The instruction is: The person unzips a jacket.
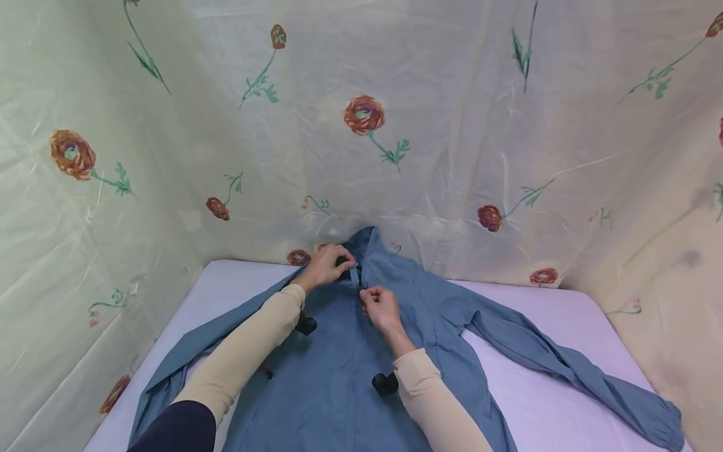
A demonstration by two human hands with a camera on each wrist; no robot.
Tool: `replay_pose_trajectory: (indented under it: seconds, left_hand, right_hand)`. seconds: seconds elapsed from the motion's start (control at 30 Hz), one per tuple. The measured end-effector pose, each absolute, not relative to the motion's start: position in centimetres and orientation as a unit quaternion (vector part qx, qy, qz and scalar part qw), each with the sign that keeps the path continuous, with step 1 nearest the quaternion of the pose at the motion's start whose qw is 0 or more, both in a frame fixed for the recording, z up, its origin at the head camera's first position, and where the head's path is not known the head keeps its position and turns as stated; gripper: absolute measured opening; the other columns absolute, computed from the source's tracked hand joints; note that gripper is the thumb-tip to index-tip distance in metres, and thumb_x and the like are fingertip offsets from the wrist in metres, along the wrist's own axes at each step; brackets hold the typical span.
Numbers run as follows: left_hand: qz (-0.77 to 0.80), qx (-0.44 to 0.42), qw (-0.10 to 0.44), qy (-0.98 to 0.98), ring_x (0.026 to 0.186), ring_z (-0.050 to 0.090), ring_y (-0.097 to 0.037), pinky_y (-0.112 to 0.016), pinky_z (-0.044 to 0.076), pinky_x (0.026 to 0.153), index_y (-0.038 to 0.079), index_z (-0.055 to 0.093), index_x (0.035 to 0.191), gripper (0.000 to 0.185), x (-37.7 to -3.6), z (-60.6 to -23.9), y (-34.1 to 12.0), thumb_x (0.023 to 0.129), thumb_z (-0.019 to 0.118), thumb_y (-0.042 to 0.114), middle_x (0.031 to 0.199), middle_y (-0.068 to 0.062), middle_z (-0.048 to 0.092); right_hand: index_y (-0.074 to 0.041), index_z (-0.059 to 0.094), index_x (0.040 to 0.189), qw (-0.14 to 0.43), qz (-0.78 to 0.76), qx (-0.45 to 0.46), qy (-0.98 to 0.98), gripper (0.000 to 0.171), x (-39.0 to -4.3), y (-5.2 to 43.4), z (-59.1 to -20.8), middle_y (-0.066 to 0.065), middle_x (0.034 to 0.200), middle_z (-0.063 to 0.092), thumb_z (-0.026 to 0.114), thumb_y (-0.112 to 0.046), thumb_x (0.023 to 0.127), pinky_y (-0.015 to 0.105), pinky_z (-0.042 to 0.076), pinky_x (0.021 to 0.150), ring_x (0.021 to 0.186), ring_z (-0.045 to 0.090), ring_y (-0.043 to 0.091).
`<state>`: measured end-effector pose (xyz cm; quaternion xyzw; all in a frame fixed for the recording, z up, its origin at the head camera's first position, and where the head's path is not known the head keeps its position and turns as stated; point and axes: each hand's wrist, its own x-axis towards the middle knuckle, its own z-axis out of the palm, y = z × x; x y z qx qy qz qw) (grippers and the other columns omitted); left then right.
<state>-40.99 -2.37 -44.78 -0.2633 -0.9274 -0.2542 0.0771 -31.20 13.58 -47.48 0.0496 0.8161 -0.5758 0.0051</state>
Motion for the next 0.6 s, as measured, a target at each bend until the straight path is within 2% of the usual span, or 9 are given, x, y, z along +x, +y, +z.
replay_pose_trajectory:
  seconds: [0.33,0.6]
  left_hand:
    - [-0.262,-0.253,0.107,-0.925,0.100,0.058,-0.017,-0.050,0.017,0.113,0.022,0.071,0.095,0.014,-40.7,-45.0,-2.0,0.094,0.059,0.029,0.099,0.004,0.068]
    - [-0.268,-0.244,0.105,-0.926,0.098,0.058,-0.017,-0.050,0.017,0.114,0.022,0.071,0.094,0.014,-40.4,-45.0,-1.9,0.093,0.060,0.030,0.099,0.005,0.068]
  right_hand:
    - [0.001,0.064,0.096,-0.003,-0.579,0.055,0.813,0.023,-30.5,13.7,-48.0,0.010,0.073,0.062,0.055,-0.020,0.097,0.033,0.054,0.067,0.063,0.058,0.013]
    - [0.001,0.063,0.100,0.003,-0.587,0.060,0.807,0.023,-29.8,13.5,-48.2,0.018,0.082,0.064,0.054,-0.021,0.097,0.032,0.055,0.069,0.066,0.060,0.013]
